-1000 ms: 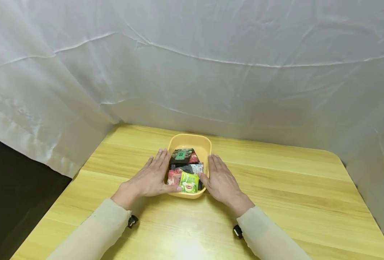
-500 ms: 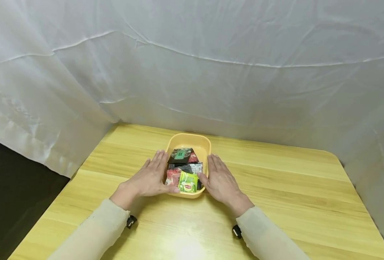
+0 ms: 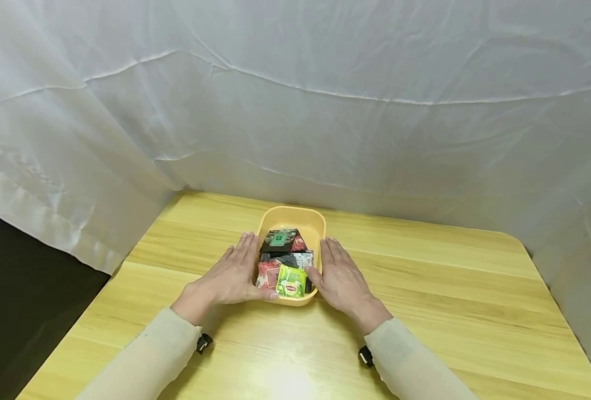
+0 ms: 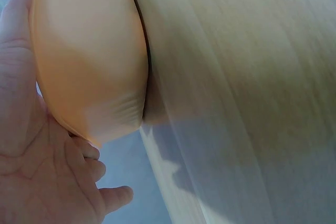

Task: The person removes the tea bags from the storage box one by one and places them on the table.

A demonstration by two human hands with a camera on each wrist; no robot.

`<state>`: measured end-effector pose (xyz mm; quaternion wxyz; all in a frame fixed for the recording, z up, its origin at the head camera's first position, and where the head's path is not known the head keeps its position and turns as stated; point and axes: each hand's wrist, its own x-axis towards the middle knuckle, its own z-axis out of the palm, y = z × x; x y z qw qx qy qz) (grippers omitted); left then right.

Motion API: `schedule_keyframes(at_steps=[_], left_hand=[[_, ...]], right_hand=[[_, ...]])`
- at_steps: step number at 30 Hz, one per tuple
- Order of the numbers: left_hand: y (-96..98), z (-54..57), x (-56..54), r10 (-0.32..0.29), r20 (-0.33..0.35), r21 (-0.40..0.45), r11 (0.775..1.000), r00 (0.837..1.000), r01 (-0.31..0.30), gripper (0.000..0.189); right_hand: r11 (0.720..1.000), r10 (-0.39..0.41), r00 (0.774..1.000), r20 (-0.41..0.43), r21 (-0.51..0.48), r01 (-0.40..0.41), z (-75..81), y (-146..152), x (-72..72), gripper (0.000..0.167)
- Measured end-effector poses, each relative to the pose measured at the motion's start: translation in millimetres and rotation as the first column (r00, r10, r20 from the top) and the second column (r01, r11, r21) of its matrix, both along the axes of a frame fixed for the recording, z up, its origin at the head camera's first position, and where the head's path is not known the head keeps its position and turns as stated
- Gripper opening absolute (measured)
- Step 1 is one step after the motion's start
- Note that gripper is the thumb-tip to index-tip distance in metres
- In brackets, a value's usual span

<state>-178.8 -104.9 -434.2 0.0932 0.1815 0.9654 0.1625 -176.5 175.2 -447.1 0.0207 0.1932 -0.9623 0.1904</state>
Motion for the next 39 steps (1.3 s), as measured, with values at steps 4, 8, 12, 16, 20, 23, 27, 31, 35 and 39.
schedule_keyframes(at_steps=[4, 8, 12, 16, 20, 23, 27, 31, 35, 39], left_hand=[[1.0, -1.7, -0.2, -0.002, 0.002, -0.001, 1.000, 1.000, 0.002, 0.149], [1.5, -2.9, 0.3, -0.006, 0.005, 0.004, 1.000, 1.000, 0.006, 0.149], [2.2, -2.5, 1.5, -0.006, 0.014, 0.019, 1.000, 1.000, 0.006, 0.148], [2.3, -3.0, 2.0, -0.003, 0.022, 0.040, 0.999, 1.000, 0.002, 0.147], [3.0, -4.6, 1.1, -0.007, 0.031, 0.059, 0.998, 1.000, 0.005, 0.148], [3.6, -4.8, 0.6, -0.008, 0.036, 0.058, 0.998, 0.999, 0.006, 0.149], [3.1, -4.2, 0.5, -0.003, 0.037, 0.051, 0.999, 0.999, 0.001, 0.149], [2.1, -4.1, 0.0, -0.001, 0.038, 0.055, 0.998, 0.999, -0.001, 0.147], [1.4, -3.5, 0.2, 0.001, 0.038, 0.053, 0.999, 0.999, -0.003, 0.147], [0.7, -3.3, -0.1, -0.001, 0.038, 0.038, 0.999, 0.999, -0.001, 0.147]], right_hand=[[1.000, 0.001, 0.999, -0.037, 0.021, 0.000, 3.5, -1.7, 1.5, 0.083], [0.999, 0.042, 0.987, -0.153, 0.027, -0.039, 12.8, -10.9, 5.9, 0.069], [0.988, 0.144, 0.962, -0.232, 0.080, -0.128, 23.7, -25.6, 9.9, 0.045], [0.967, 0.223, 0.961, -0.165, 0.164, -0.197, 27.2, -39.0, 10.7, 0.033], [0.955, 0.232, 0.968, -0.092, 0.212, -0.209, 25.1, -46.8, 8.0, 0.023], [0.954, 0.222, 0.973, -0.057, 0.220, -0.205, 25.0, -49.4, 5.3, 0.021], [0.945, 0.230, 0.973, -0.015, 0.243, -0.220, 27.3, -51.9, 0.5, 0.026], [0.927, 0.243, 0.970, 0.019, 0.290, -0.238, 28.7, -53.8, -4.8, 0.029], [0.913, 0.229, 0.972, 0.047, 0.335, -0.232, 28.7, -55.7, -8.5, 0.030], [0.907, 0.221, 0.975, -0.001, 0.366, -0.206, 24.5, -57.7, -12.8, 0.038]])
